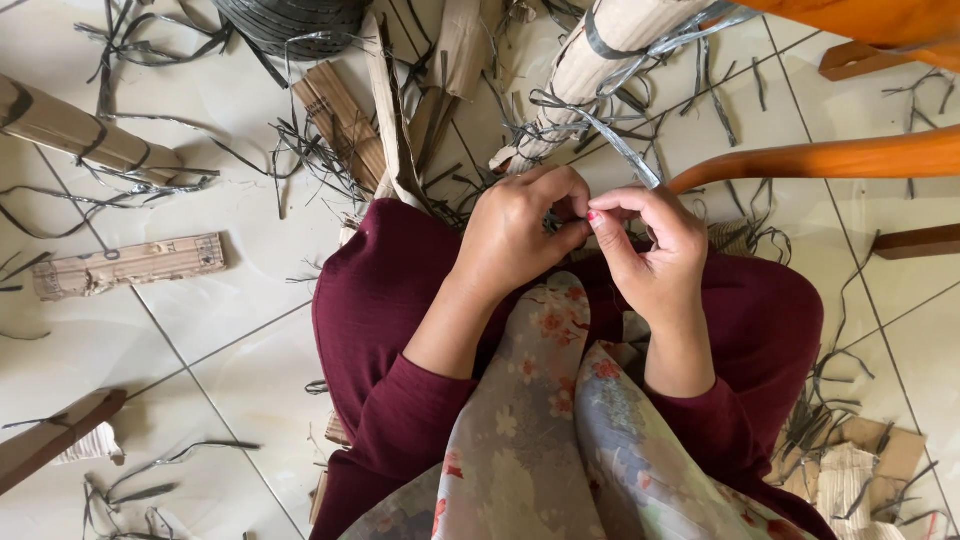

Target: Wrapping furniture legs with thin strips of material, cutting with scissors and tying knots to secure the wrap.

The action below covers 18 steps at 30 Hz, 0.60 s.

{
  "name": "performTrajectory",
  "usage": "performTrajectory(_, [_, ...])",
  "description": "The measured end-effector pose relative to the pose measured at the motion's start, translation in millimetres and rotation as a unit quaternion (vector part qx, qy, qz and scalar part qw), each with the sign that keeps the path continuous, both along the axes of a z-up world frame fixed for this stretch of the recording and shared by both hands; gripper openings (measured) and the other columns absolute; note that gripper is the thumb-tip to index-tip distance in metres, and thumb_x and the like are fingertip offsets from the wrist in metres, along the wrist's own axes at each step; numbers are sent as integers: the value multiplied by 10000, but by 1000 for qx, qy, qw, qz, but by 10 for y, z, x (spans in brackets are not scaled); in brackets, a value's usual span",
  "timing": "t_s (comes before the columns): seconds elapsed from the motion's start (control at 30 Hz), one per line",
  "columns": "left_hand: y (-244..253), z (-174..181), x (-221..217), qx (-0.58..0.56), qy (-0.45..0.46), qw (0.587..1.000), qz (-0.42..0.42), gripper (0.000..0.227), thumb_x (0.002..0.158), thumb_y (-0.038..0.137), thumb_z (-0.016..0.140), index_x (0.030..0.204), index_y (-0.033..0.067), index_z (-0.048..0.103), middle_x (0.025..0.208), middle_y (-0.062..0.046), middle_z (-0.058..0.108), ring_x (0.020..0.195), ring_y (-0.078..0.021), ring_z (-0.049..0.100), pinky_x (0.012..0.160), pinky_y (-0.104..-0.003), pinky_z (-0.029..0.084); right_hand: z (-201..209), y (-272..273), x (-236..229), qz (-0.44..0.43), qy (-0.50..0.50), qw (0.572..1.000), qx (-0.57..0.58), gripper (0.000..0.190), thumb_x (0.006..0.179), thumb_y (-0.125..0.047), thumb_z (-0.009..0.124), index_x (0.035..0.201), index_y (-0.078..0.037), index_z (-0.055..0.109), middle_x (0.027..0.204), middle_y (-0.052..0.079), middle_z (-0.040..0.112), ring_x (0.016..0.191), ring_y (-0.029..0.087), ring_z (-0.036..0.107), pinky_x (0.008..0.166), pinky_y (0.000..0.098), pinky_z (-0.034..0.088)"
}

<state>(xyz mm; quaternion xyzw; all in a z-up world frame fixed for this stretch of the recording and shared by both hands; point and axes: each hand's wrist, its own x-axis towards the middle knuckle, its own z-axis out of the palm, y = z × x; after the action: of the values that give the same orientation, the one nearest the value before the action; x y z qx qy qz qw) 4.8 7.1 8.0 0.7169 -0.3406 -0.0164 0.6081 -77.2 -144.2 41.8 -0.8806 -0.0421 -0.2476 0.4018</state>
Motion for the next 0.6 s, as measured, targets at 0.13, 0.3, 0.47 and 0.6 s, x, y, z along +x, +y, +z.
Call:
performTrajectory(0.13, [-23, -12, 12, 9, 6, 1000, 4, 284, 731, 55, 837, 897, 155, 630, 739, -45, 668, 721, -307, 723, 709, -446, 572, -27, -23, 13, 0, 2, 1000, 4, 36, 972, 29, 770, 980, 9, 741, 803, 127, 678, 693, 224, 656, 685, 348, 541])
performTrajectory(0.3, [-60, -75, 27, 6, 30, 1000, -3, 279, 726, 101, 860, 903, 167, 654, 746, -35, 684, 738, -290, 732, 710, -429, 586, -36, -59, 4, -6, 8, 1000, 7, 37, 970, 22, 774, 987, -1, 750, 819, 125, 694, 702, 226, 668, 694, 349, 551])
performTrajectory(0.47, [-93, -117, 19, -6, 41, 999, -8, 265, 732, 89, 855, 905, 166, 670, 745, -42, 696, 745, -296, 735, 716, -428, 590, -35, -93, -7, -4, 8, 1000, 16, 36, 972, 19, 773, 992, 3, 747, 816, 127, 689, 707, 214, 662, 697, 350, 548])
performTrajectory(0.6, [-106, -161, 17, -31, 70, 997, -13, 245, 757, 103, 860, 921, 157, 687, 755, -44, 717, 758, -278, 748, 728, -402, 597, -4, -102, -15, 1, 11, 1000, 21, 33, 973, 15, 773, 991, 13, 745, 798, 132, 670, 694, 217, 645, 689, 361, 545])
